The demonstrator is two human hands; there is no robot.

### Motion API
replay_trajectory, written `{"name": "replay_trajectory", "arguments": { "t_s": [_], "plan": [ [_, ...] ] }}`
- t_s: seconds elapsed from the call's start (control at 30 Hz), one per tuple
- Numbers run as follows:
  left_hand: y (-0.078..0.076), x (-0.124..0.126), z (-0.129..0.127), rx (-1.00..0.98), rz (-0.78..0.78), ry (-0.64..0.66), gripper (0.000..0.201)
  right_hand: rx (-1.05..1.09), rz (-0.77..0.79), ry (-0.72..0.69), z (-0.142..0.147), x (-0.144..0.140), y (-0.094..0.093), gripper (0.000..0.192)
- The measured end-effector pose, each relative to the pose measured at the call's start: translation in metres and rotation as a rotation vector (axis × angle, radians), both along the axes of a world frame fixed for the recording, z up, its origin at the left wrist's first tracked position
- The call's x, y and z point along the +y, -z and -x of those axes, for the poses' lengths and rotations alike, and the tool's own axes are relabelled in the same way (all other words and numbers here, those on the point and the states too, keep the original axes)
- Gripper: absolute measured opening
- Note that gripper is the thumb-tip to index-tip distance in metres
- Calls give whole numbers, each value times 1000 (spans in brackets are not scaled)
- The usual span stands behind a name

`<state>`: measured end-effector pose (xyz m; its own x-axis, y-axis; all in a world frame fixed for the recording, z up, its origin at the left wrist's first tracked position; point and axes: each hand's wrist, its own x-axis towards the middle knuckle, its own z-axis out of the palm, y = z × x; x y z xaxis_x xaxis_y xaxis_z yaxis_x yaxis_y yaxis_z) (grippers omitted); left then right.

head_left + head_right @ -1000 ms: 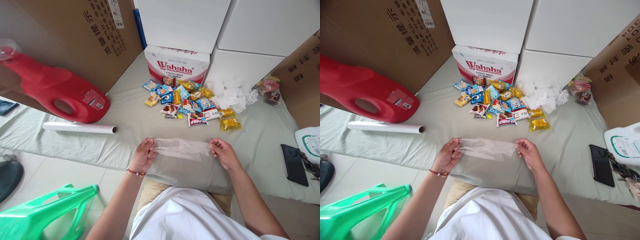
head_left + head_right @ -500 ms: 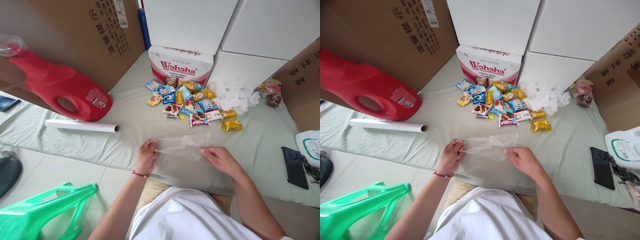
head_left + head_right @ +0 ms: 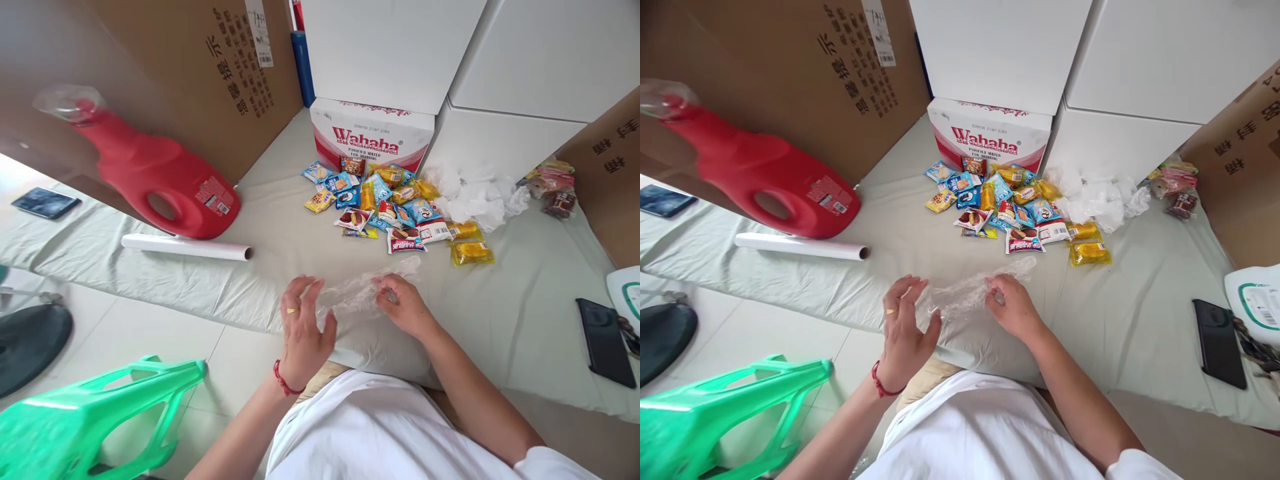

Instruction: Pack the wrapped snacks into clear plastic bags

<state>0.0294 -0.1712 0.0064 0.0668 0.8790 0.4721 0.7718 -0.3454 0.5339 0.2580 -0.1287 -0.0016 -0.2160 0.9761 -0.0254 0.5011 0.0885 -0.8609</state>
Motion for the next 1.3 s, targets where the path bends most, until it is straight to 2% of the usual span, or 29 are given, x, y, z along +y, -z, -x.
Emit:
{"name": "replay_trajectory", "arguments": {
  "t_s": [0.1, 0.17, 0.23, 0.33, 0.43, 0.5, 0.6, 0.67, 0.8, 0.83, 0.9, 0.97, 1.07, 1.13, 1.17, 1.2, 1.3],
  "plan": [
    [-5, 9, -10, 67, -4, 55, 58, -20, -40, -105, 6, -2, -13, 9],
    [1, 20, -12, 36, 129, 69, 40, -13, -38, -156, 7, -3, -18, 10],
    [11, 33, -10, -100, 336, 79, 25, 8, 5, -152, 2, -5, -19, 10],
    [26, 46, -1, -394, 531, -53, 29, 78, 119, -33, -17, -10, -9, 9],
    [35, 51, 9, -591, 531, -245, 27, 152, 231, 101, -47, -26, 7, 17],
    [38, 49, 12, -628, 535, -310, 25, 158, 300, 141, -66, -39, 15, 25],
    [39, 45, 9, -577, 539, -324, 27, 56, 364, 86, -86, -55, 16, 28],
    [39, 43, 2, -525, 534, -306, 34, -86, 318, 36, -87, -58, 9, 30],
    [38, 40, -12, -489, 545, -255, 43, -291, 24, -69, -59, -43, -2, 54],
    [37, 39, -14, -494, 557, -242, 44, -302, -45, -104, -49, -36, -3, 52],
    [36, 35, -14, -516, 588, -210, 46, -278, -140, -144, -31, -24, 1, 34],
    [35, 30, -9, -556, 633, -178, 48, -189, -153, -120, -20, -12, 7, 17],
    [33, 19, 6, -632, 726, -176, 54, -24, -15, -24, -20, -3, 12, 23],
    [32, 13, 16, -684, 778, -190, 57, 2, 22, -49, -23, -3, 11, 23],
    [30, 11, 18, -715, 798, -203, 57, -14, -14, -101, -23, -6, 9, 20],
    [29, 9, 20, -755, 818, -216, 57, -41, -80, -163, -23, -9, 7, 21],
    [24, 9, 14, -890, 876, -251, 56, -122, -315, -288, -14, -22, 0, 56]
  ]
}}
